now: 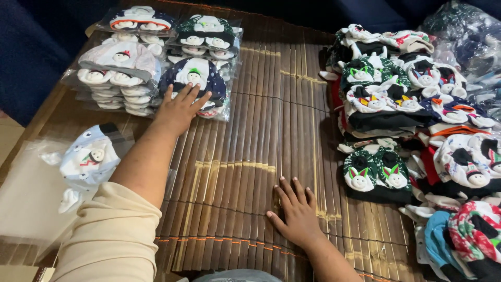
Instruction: Packaging small fabric items into clear plastic bags
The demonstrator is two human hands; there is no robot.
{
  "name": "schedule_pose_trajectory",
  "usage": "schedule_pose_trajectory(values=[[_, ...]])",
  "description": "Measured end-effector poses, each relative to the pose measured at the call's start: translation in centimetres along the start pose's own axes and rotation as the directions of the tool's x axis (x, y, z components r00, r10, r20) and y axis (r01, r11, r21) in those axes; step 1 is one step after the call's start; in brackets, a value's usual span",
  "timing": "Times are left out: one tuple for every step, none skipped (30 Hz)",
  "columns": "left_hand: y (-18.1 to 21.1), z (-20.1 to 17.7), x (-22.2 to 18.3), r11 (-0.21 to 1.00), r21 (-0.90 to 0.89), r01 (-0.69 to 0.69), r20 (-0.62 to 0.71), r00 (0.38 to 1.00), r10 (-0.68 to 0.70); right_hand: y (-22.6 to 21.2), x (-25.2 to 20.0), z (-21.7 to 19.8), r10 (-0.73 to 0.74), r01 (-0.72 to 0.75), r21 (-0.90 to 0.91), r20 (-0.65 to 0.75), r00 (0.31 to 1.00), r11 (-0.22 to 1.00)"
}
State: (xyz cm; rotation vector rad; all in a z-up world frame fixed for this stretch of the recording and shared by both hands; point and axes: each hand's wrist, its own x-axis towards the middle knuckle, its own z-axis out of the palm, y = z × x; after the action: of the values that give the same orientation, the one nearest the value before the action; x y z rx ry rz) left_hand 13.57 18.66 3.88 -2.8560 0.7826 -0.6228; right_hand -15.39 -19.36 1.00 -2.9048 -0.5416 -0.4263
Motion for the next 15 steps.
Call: schedule_pose_trajectory(values=[[0.0, 0.4, -0.1, 1.000, -0.002, 0.001, 0.001, 1.000, -0.001, -0.1, 0.0, 0.0, -0.001, 0.001, -0.001, 0.002, 1.000, 1.000], [0.1, 0.8, -0.2, 1.000, -0.010, 0.011, -0.005, 1.000, -0.011, -0.1, 0.0, 0.0, -0.001, 0.001, -0.005, -0.002, 1.000, 1.000], [0.2, 1.2, -0.2, 1.000, -0.018, 0.017, -0.014, 1.000, -0.017, -0.1, -0.1, 0.0, 0.001, -0.001, -0.013, -0.009, 1.000, 1.000], [0.4, 1.4, -0.3, 1.000, -0.020, 0.015, -0.017, 1.000, -0.016, -0.1, -0.1, 0.1, 0.003, -0.003, -0.016, -0.009, 1.000, 1.000], [0.6, 1.7, -0.3, 0.999, 0.005, 0.031, -0.025, 0.999, -0.031, -0.1, -0.1, 0.1, 0.009, -0.009, -0.016, -0.005, 1.000, 1.000], [0.8, 1.9, -0.4, 0.998, 0.030, 0.047, -0.033, 0.998, -0.046, -0.1, -0.1, 0.1, 0.015, -0.015, -0.016, -0.002, 1.000, 1.000], [2.1, 1.3, -0.3, 0.999, 0.027, 0.042, -0.035, 0.999, -0.041, -0.1, -0.1, 0.2, 0.021, -0.021, -0.019, -0.002, 1.000, 1.000], [3.4, 0.7, -0.2, 0.992, -0.011, 0.122, -0.043, 0.992, -0.122, -0.1, -0.1, 0.2, 0.022, -0.022, -0.010, 0.013, 1.000, 1.000], [4.8, 0.1, -0.1, 0.978, -0.051, 0.200, -0.048, 0.978, -0.202, 0.0, -0.2, 0.2, 0.024, -0.024, -0.002, 0.028, 0.999, 1.000], [6.4, 0.1, 0.0, 0.979, -0.056, 0.194, -0.049, 0.979, -0.197, 0.0, -0.1, 0.3, 0.031, -0.031, -0.006, 0.028, 0.999, 1.000], [8.1, 0.1, 0.2, 0.956, -0.159, 0.247, -0.021, 0.967, -0.254, 0.0, -0.1, 0.3, 0.026, -0.026, -0.007, 0.034, 0.999, 1.000], [9.8, 0.1, 0.4, 0.918, -0.259, 0.299, 0.014, 0.952, -0.306, 0.0, 0.0, 0.3, 0.021, -0.020, -0.007, 0.040, 0.999, 1.000], [11.9, -0.1, 0.1, 0.920, -0.265, 0.290, 0.014, 0.955, -0.297, -0.2, 0.0, 0.0, 0.031, -0.031, -0.012, 0.041, 0.999, 0.999], [14.1, -0.4, -0.1, 0.922, -0.315, 0.223, -0.047, 0.967, -0.250, -0.3, 0.0, -0.2, 0.037, -0.037, 0.001, 0.024, 0.999, 0.999], [16.3, -0.7, -0.5, 0.920, -0.361, 0.154, -0.110, 0.972, -0.206, -0.4, 0.1, -0.4, 0.041, -0.041, 0.014, 0.009, 0.999, 0.999]])
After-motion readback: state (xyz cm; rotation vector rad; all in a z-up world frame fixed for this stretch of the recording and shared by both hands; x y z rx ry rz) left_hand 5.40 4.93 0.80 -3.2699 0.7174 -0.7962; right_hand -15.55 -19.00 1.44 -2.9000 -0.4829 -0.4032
